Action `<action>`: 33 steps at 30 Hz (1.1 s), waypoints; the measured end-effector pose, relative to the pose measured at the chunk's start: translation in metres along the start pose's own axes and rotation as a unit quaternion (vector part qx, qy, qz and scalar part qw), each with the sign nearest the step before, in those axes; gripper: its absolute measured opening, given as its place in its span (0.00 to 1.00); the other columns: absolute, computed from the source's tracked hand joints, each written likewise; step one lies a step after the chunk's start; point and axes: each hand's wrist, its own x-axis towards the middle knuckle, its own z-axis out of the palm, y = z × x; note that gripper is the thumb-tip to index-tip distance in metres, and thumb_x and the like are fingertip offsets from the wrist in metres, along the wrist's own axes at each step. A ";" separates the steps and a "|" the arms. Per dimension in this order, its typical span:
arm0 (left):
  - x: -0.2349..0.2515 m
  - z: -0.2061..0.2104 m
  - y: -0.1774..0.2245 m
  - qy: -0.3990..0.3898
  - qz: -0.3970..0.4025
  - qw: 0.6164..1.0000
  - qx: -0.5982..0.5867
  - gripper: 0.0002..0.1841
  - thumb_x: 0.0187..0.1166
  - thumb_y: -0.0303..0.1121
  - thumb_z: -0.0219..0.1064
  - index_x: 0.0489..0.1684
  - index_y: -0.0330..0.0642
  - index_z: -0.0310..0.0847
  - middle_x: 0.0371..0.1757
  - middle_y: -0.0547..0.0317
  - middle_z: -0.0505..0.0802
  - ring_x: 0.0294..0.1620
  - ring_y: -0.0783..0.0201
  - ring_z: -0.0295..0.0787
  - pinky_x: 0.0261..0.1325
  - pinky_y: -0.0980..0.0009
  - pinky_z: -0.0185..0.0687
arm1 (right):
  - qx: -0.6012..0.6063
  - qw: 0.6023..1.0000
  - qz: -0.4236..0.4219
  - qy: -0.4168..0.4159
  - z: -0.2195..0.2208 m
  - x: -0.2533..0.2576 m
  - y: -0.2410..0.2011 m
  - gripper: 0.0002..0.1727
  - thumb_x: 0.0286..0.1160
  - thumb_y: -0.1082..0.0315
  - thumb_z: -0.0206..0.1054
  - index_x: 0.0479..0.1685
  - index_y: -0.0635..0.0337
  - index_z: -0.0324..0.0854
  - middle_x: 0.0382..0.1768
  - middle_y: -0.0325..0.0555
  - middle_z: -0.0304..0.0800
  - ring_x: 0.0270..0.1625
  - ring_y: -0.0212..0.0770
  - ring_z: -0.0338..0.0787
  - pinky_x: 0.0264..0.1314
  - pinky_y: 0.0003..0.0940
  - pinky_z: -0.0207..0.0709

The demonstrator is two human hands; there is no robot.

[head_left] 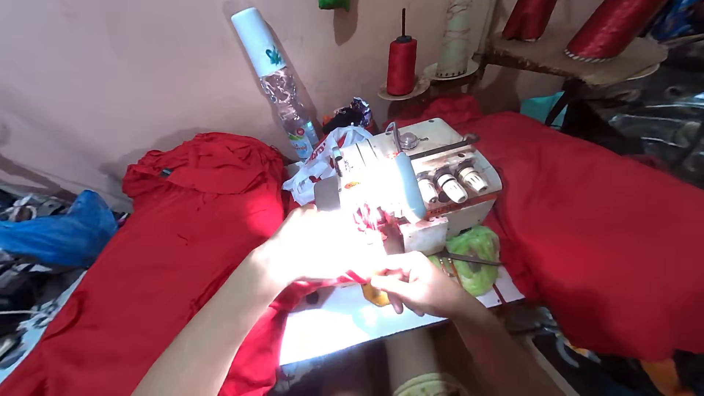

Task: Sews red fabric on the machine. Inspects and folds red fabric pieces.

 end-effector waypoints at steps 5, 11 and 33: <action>0.000 -0.003 0.007 -0.003 0.035 0.999 0.016 0.14 0.72 0.47 0.68 0.39 0.46 0.90 0.31 0.55 0.91 0.36 0.51 0.91 0.35 0.47 0.79 | 0.003 1.000 0.002 -0.004 -0.002 0.004 -0.002 0.08 0.82 0.69 0.64 0.44 0.60 0.88 0.14 0.25 0.82 0.11 0.14 0.71 0.12 0.11 0.60; 0.006 -0.002 -0.003 -0.053 -0.055 0.996 0.049 0.11 0.78 0.42 0.66 0.42 0.45 0.89 0.37 0.51 0.92 0.44 0.48 0.90 0.45 0.46 0.79 | -0.015 1.000 -0.001 0.014 -0.007 0.007 -0.002 0.07 0.80 0.69 0.64 0.42 0.59 0.88 0.14 0.24 0.81 0.12 0.14 0.72 0.13 0.11 0.62; -0.034 0.067 0.057 0.274 0.063 0.958 -0.052 0.15 0.76 0.40 0.59 0.38 0.43 0.92 0.45 0.54 0.96 0.54 0.56 0.93 0.57 0.55 0.86 | 0.060 0.996 -0.065 0.027 -0.010 -0.007 0.017 0.09 0.81 0.74 0.61 0.43 0.59 0.88 0.19 0.23 0.85 0.15 0.11 0.72 0.16 0.09 0.63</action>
